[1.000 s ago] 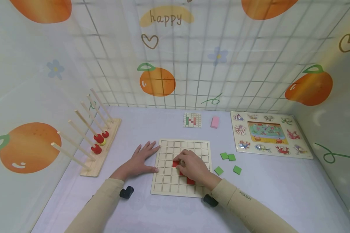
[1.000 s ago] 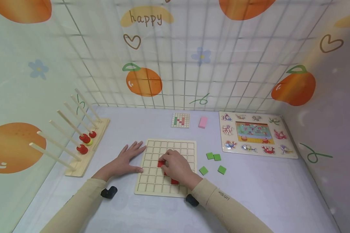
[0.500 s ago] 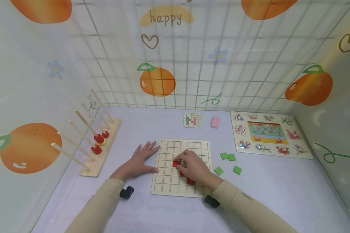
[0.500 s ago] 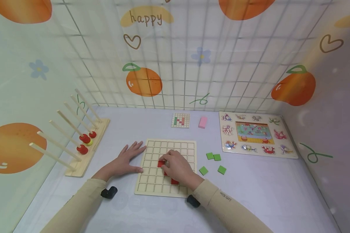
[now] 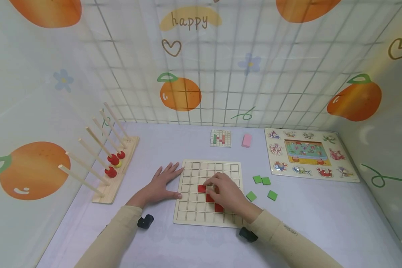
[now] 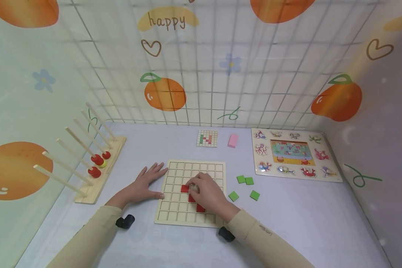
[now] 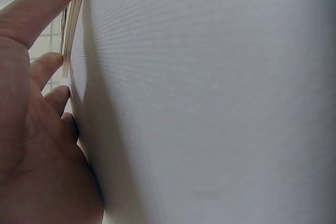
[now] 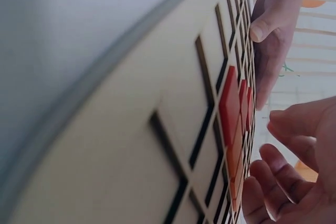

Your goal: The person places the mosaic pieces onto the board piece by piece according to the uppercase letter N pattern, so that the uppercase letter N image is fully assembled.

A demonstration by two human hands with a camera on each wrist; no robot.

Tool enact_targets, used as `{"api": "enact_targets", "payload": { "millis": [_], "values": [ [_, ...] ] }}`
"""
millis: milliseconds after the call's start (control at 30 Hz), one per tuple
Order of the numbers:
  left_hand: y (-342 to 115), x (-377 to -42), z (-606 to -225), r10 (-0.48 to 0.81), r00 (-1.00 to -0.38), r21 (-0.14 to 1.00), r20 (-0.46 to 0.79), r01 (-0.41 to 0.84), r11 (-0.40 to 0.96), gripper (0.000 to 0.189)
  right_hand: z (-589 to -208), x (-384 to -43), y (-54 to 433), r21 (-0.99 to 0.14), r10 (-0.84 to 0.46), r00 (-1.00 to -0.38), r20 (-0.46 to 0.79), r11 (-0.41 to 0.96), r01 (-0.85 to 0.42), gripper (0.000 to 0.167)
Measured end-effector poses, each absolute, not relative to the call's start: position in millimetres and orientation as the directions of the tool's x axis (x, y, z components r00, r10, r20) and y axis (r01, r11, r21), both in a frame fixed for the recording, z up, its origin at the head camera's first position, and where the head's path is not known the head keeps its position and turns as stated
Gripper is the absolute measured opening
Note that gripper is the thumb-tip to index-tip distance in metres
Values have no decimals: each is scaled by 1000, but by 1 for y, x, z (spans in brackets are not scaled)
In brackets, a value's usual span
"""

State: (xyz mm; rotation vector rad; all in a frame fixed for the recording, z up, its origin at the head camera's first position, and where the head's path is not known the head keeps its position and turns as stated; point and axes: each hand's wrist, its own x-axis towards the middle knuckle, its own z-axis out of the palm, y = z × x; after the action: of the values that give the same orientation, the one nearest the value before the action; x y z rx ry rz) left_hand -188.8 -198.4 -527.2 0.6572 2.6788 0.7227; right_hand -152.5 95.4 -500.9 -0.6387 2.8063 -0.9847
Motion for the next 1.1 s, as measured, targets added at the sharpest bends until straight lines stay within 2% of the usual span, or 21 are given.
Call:
{"api": "enact_targets", "payload": {
  "millis": [367,767,1100],
  "values": [
    [-200,-189,-529,500,-855,537,-141,358,764,105,-499,-147,109,-599,-373,-926,65,727,-335,17],
    [-199,-189,-528,491,-857,536,-156,344,771,106,-496,-137,135,-636,-297,-955,14,734,-238,16],
    [-199,-188,-528,491,-857,534,-156,345,772,105,-499,-129,162,-620,-227,-974,-18,767,-167,17]
  ]
}}
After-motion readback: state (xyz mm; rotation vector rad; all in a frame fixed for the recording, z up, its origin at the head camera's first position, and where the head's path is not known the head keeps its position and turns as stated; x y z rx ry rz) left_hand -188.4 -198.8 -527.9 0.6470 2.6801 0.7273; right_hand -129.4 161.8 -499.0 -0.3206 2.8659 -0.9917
